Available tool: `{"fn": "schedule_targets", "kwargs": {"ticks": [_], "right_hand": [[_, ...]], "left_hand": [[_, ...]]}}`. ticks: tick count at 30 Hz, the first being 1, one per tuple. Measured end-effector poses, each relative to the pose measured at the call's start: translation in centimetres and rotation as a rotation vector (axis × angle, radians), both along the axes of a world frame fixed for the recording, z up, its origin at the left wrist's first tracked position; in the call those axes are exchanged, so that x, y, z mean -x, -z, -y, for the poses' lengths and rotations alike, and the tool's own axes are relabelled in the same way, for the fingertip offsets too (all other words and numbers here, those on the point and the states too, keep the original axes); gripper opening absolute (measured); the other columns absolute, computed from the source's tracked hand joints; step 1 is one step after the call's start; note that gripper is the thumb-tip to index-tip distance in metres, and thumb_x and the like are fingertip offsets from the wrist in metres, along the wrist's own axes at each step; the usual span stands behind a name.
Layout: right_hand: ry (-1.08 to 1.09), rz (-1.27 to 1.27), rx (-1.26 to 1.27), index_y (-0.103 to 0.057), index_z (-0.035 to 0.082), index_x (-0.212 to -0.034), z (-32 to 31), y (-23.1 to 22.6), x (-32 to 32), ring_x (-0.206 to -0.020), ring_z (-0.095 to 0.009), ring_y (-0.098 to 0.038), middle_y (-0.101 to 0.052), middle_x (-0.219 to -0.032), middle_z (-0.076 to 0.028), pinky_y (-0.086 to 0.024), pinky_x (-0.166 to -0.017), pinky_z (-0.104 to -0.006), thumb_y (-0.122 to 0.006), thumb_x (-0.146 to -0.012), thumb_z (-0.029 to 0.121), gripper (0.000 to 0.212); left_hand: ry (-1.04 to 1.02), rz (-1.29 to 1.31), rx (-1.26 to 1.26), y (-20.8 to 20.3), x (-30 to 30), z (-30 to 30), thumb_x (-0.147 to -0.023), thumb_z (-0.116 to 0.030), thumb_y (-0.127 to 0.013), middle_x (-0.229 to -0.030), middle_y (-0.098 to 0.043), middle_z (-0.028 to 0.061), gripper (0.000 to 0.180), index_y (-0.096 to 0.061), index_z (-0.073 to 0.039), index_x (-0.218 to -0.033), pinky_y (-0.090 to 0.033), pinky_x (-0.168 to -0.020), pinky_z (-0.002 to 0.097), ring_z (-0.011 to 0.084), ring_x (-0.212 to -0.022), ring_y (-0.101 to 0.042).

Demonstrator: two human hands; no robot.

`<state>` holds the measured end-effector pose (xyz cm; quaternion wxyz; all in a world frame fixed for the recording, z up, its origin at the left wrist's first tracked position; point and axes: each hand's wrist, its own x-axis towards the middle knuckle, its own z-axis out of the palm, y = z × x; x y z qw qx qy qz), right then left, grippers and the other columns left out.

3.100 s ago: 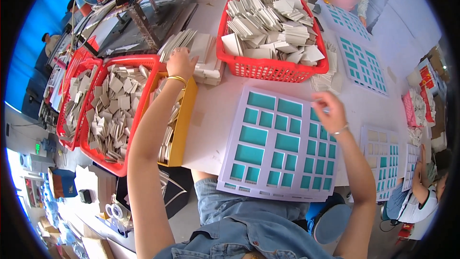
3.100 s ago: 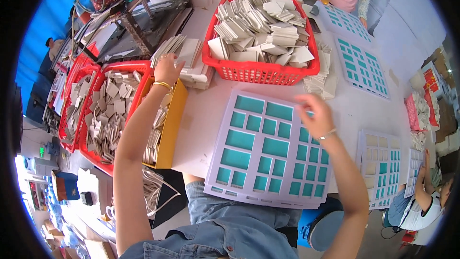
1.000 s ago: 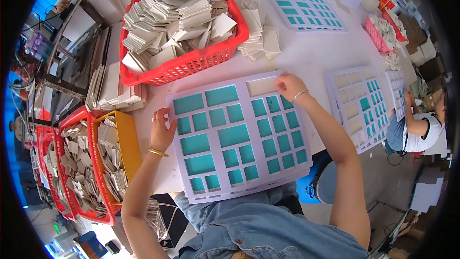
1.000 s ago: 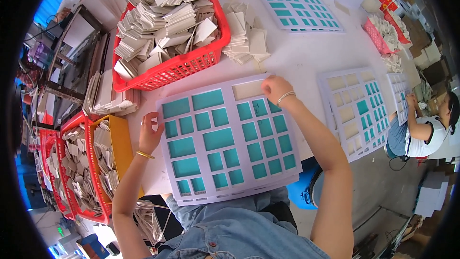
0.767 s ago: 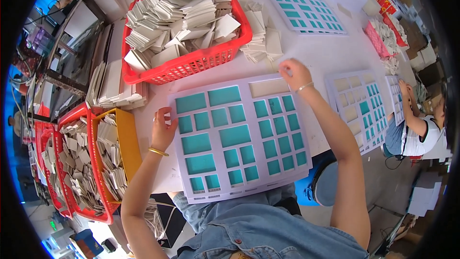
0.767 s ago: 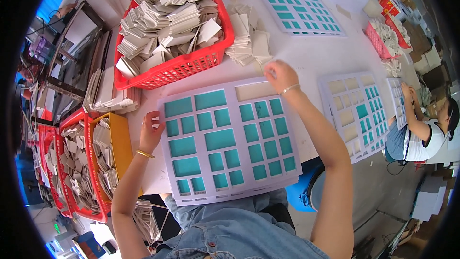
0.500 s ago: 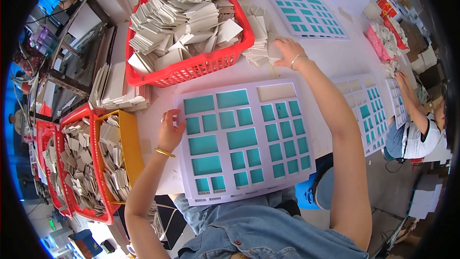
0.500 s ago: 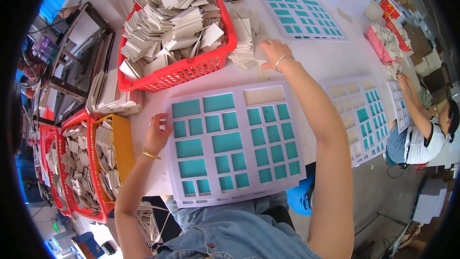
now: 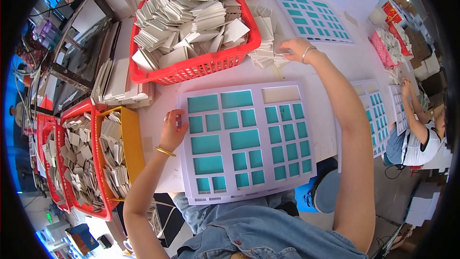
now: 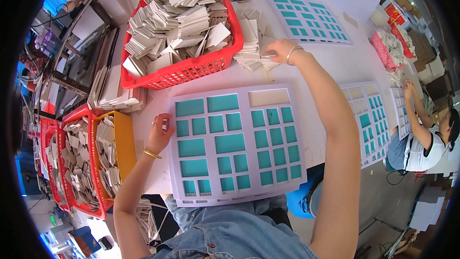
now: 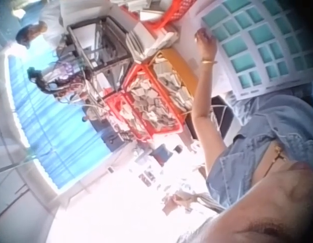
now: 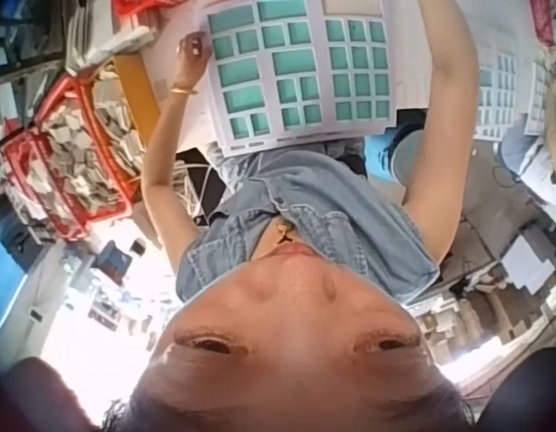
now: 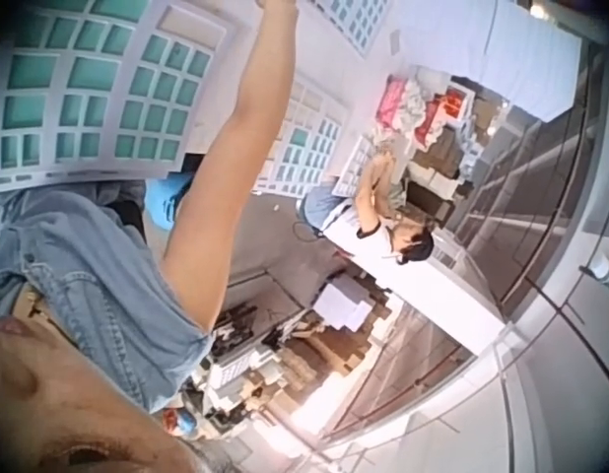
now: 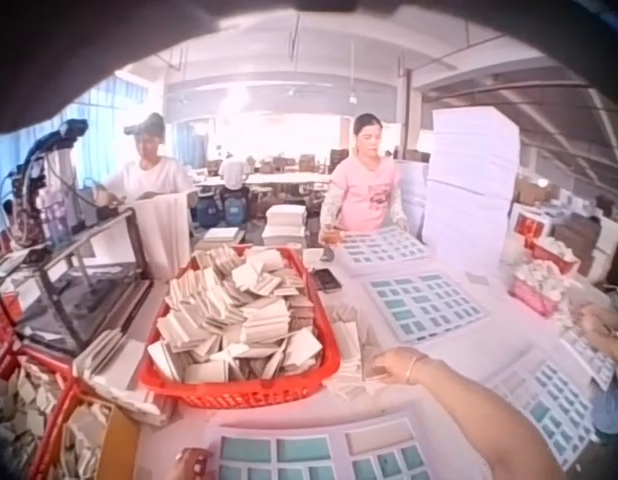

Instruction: Assembling packaging inserts by placing small rectangular pieces into a gridded tray.

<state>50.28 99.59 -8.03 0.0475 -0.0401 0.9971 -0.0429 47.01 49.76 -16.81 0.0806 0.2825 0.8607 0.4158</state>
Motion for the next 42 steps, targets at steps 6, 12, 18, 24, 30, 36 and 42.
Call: {"fn": "schedule_targets", "kwargs": {"ticks": [6,12,18,24,30,36,42], "right_hand": [[0.200,-0.036,-0.133,-0.065,0.012,-0.099,2.6,-1.9,-1.4,-0.088,-0.028,-0.062,-0.065,-0.098,-0.008,-0.049,-0.077,-0.0379,-0.062,-0.075,0.014,0.024],[-0.056,-0.877,-0.109,-0.063,0.009,-0.091,4.5,-3.4,-6.4,-0.074,-0.022,-0.064,-0.064,-0.084,-0.007,-0.051,-0.063,-0.0343,-0.064,-0.075,0.006,0.017],[0.407,-0.156,1.466,-0.058,-0.003,-0.101,16.4,-0.9,-11.5,-0.077,-0.012,-0.066,-0.065,-0.093,-0.008,-0.050,-0.050,-0.0216,-0.061,-0.087,0.009,0.018],[0.414,-0.013,1.506,-0.060,-0.002,-0.099,21.8,2.6,-8.6,-0.066,-0.007,-0.060,-0.064,-0.082,-0.004,-0.045,-0.045,-0.0205,-0.062,-0.087,0.013,0.019],[0.383,-0.390,1.220,-0.057,0.004,-0.112,18.5,7.9,-5.7,-0.058,-0.006,-0.050,-0.056,-0.067,0.001,-0.043,-0.052,-0.0210,-0.066,-0.082,0.011,0.032],[0.403,-0.175,0.975,-0.057,0.011,-0.115,17.4,8.6,-6.4,-0.058,-0.009,-0.051,-0.057,-0.067,-0.001,-0.045,-0.057,-0.0246,-0.066,-0.076,0.007,0.040],[0.429,-0.124,0.987,-0.061,0.009,-0.109,16.4,9.7,-6.0,-0.062,-0.010,-0.054,-0.061,-0.071,-0.003,-0.047,-0.060,-0.0260,-0.066,-0.077,0.009,0.033]], "left_hand": [[-0.042,-0.097,0.034,-1.5,-0.9,-0.7,-0.073,0.001,-0.065,-0.108,-0.052,0.0136,0.041,-0.050,-0.004,-0.110,-0.051,-0.071,0.0354,0.0262,-0.090,-0.057],[0.005,-0.254,-0.093,-4.3,-2.6,-1.7,-0.075,0.002,-0.063,-0.108,-0.055,0.0119,0.039,-0.050,-0.005,-0.111,-0.050,-0.069,0.0327,0.0243,-0.087,-0.059],[0.077,0.406,-0.541,-4.4,-4.9,-6.6,-0.085,-0.006,-0.062,-0.107,-0.059,0.0097,0.024,-0.052,-0.001,-0.107,-0.047,-0.058,0.0233,0.0124,-0.073,-0.060],[-0.103,0.467,-0.520,-3.3,-3.2,-7.5,-0.092,-0.015,-0.057,-0.073,-0.059,0.0023,0.016,-0.056,0.001,-0.092,-0.042,-0.050,0.0233,0.0075,-0.057,-0.054],[-0.215,0.016,-0.097,-1.8,2.1,-3.3,-0.077,-0.012,-0.067,-0.064,-0.055,0.0093,0.022,-0.060,-0.006,-0.097,-0.045,-0.054,0.0338,0.0222,-0.056,-0.054],[-0.127,0.038,-0.071,-1.1,3.2,-4.2,-0.075,-0.008,-0.066,-0.069,-0.058,0.0099,0.028,-0.057,-0.008,-0.102,-0.047,-0.059,0.0377,0.0259,-0.064,-0.059],[-0.128,0.013,0.017,-0.1,3.8,-5.7,-0.075,-0.006,-0.065,-0.071,-0.059,0.0124,0.026,-0.057,-0.007,-0.099,-0.046,-0.061,0.0395,0.0308,-0.066,-0.058]]}}
